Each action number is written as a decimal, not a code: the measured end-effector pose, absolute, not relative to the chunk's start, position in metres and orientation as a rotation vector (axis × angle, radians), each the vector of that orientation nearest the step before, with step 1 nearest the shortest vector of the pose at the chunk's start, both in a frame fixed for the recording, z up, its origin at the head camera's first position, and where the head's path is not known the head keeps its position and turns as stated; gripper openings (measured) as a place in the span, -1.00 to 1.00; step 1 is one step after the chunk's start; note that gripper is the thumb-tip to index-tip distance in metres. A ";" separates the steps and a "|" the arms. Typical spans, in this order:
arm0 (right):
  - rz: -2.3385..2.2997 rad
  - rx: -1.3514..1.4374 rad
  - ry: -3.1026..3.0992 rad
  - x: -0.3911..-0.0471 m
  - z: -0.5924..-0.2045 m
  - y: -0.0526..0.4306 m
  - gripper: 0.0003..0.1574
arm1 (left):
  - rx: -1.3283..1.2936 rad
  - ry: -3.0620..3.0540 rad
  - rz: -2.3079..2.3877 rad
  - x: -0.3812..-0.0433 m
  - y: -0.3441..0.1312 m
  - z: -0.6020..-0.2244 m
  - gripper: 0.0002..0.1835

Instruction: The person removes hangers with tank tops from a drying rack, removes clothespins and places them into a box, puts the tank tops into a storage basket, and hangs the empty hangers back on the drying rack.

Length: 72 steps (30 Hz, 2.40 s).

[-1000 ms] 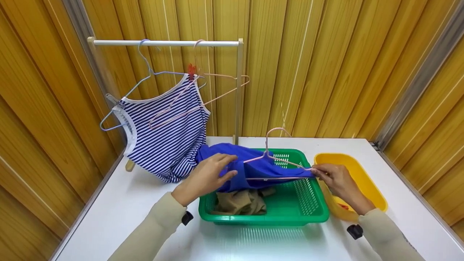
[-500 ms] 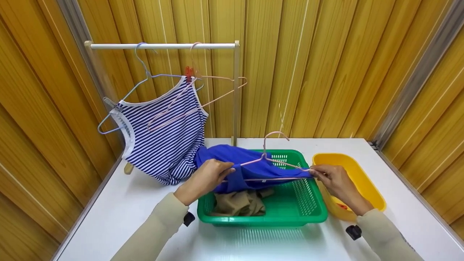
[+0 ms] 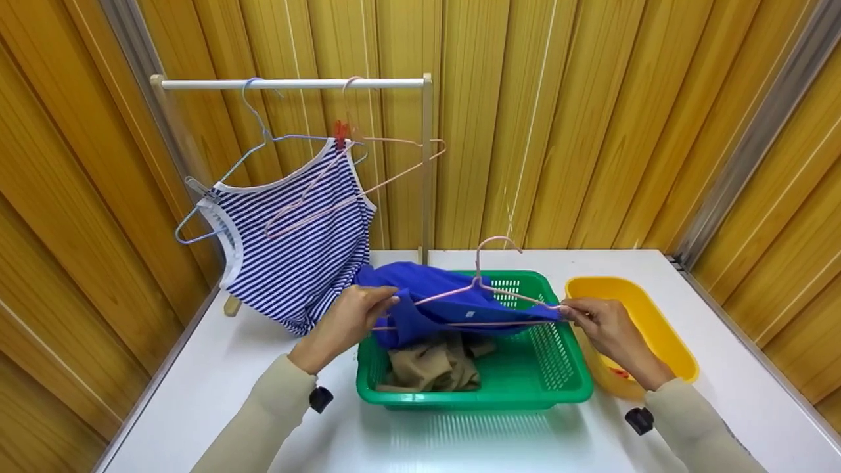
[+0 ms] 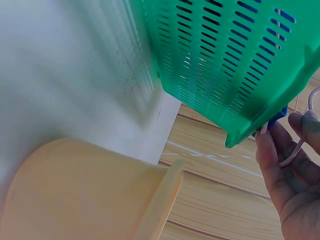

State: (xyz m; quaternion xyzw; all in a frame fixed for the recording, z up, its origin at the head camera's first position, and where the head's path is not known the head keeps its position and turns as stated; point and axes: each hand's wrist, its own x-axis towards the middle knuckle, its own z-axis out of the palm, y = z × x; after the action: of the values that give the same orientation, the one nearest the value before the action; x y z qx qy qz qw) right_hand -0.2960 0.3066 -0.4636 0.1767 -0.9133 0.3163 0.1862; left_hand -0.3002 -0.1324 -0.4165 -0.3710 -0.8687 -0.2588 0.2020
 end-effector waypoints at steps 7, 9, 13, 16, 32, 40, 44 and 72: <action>0.915 0.486 -2.553 -0.295 -0.464 0.305 -0.79 | -0.903 -2.425 -0.779 -0.295 -0.160 -0.427 -0.80; 0.907 0.481 -2.548 -0.295 -0.465 0.305 -0.79 | -0.867 -2.435 -0.786 -0.294 -0.168 -0.431 -0.82; 0.883 0.480 -2.528 -0.297 -0.466 0.306 -0.83 | -0.814 -2.439 -0.780 -0.292 -0.181 -0.440 -0.85; 0.881 0.494 -2.516 -0.297 -0.467 0.306 -0.83 | -0.790 -2.434 -0.774 -0.292 -0.190 -0.448 -0.87; 0.877 0.501 -2.527 -0.297 -0.466 0.308 -0.81 | -0.774 -2.613 -0.795 -0.299 -0.207 -0.489 -0.86; 0.894 0.489 -2.564 -0.297 -0.465 0.305 -0.78 | -0.777 -2.604 -0.825 -0.302 -0.199 -0.494 -0.80; 0.879 0.471 -2.574 -0.297 -0.464 0.304 -0.78 | -0.742 -2.614 -0.822 -0.299 -0.198 -0.490 -0.83; 0.838 0.445 -2.506 -0.297 -0.468 0.297 -0.77 | -0.850 -2.538 -0.789 -0.294 -0.162 -0.456 -0.85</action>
State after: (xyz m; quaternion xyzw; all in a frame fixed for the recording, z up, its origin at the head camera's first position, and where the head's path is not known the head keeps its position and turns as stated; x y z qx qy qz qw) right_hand -0.2969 0.2966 -0.4676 0.1617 -0.9104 0.3043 0.2290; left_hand -0.2938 -0.1619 -0.4562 -0.2999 -0.8956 -0.2784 0.1746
